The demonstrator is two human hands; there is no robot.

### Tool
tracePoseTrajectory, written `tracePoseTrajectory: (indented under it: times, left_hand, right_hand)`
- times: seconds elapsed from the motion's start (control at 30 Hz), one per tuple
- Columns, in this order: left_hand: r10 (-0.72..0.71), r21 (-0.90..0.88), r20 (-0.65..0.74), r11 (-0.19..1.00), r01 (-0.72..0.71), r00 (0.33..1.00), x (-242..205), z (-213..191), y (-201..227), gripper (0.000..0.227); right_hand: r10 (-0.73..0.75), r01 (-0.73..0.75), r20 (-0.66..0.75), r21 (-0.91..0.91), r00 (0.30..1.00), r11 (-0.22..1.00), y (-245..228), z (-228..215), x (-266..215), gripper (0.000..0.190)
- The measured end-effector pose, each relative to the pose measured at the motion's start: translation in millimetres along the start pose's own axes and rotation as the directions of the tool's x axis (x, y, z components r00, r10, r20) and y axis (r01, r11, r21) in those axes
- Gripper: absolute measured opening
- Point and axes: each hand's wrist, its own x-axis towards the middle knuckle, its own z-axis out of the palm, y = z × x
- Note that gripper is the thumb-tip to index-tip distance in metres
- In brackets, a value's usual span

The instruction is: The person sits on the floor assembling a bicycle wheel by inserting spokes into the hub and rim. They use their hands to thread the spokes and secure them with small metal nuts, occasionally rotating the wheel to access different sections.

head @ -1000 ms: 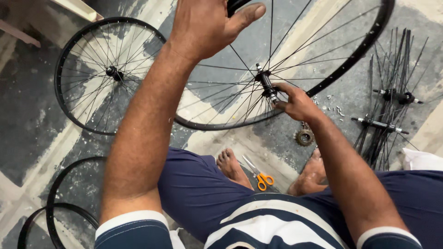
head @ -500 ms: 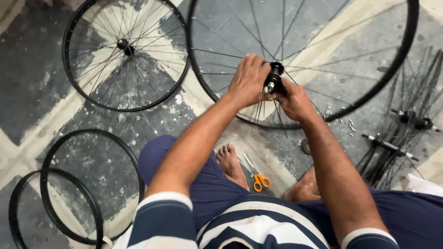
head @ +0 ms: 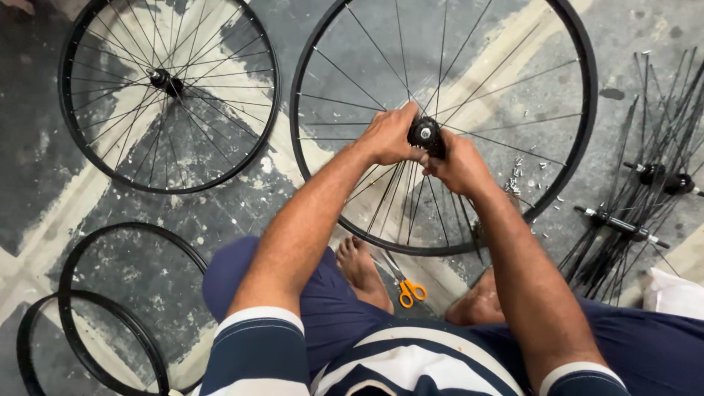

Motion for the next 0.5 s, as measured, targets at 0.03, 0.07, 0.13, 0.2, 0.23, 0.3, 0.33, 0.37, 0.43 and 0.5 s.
tracePoseTrajectory:
  times: [0.03,0.07,0.13,0.2,0.23,0.3,0.33,0.37,0.43,0.5]
  left_hand:
    - [0.007,-0.003,-0.023,1.000,-0.007,1.000,1.9,1.9,-1.7,0.067]
    - [-0.043,0.020,-0.049,0.999,0.044,0.998,5.0,2.7,-3.7,0.063]
    - [-0.141,0.058,-0.110,0.987,0.148,0.984,15.3,2.6,-7.6,0.057]
    - [-0.167,0.186,-0.080,0.966,0.179,0.983,27.3,-5.6,-18.2,0.056]
    - [-0.182,0.248,-0.066,0.950,0.192,0.981,33.2,-10.2,-24.4,0.055]
    - [-0.197,0.290,0.016,0.939,0.185,0.980,43.5,-18.7,-38.0,0.051]
    - [-0.207,0.312,0.056,0.933,0.180,0.977,49.4,-21.7,-44.0,0.050]
    - [-0.196,0.336,0.081,0.928,0.158,0.977,54.8,-22.4,-49.0,0.050]
    - [-0.169,0.382,0.138,0.918,0.105,0.976,69.2,-20.8,-57.2,0.052]
    - [-0.156,0.437,0.129,0.895,0.085,0.979,83.2,-16.2,-66.5,0.053]
  right_hand:
    - [0.041,-0.040,0.026,-0.033,0.999,0.999,-4.5,-2.6,0.7,0.030]
    - [0.083,-0.079,0.051,-0.066,0.995,0.995,-7.0,-4.0,2.0,0.030]
    - [0.122,-0.109,0.042,-0.242,0.992,0.964,-2.7,-9.6,4.4,0.032]
    - [0.075,-0.084,-0.038,-0.456,0.996,0.886,14.7,-17.6,8.2,0.030]
    - [0.000,-0.056,-0.097,-0.578,0.995,0.814,27.2,-22.6,9.9,0.026]
    - [-0.082,-0.051,-0.163,-0.676,0.983,0.735,54.6,-31.5,15.0,0.023]
    - [-0.081,-0.063,-0.185,-0.663,0.979,0.746,68.5,-34.9,17.1,0.023]
    - [-0.078,-0.075,-0.205,-0.646,0.976,0.760,82.5,-34.4,18.8,0.024]
    - [-0.119,-0.087,-0.277,-0.631,0.953,0.771,109.9,-30.4,23.6,0.033]
    - [-0.129,-0.101,-0.312,-0.626,0.941,0.773,136.2,-22.7,28.1,0.040]
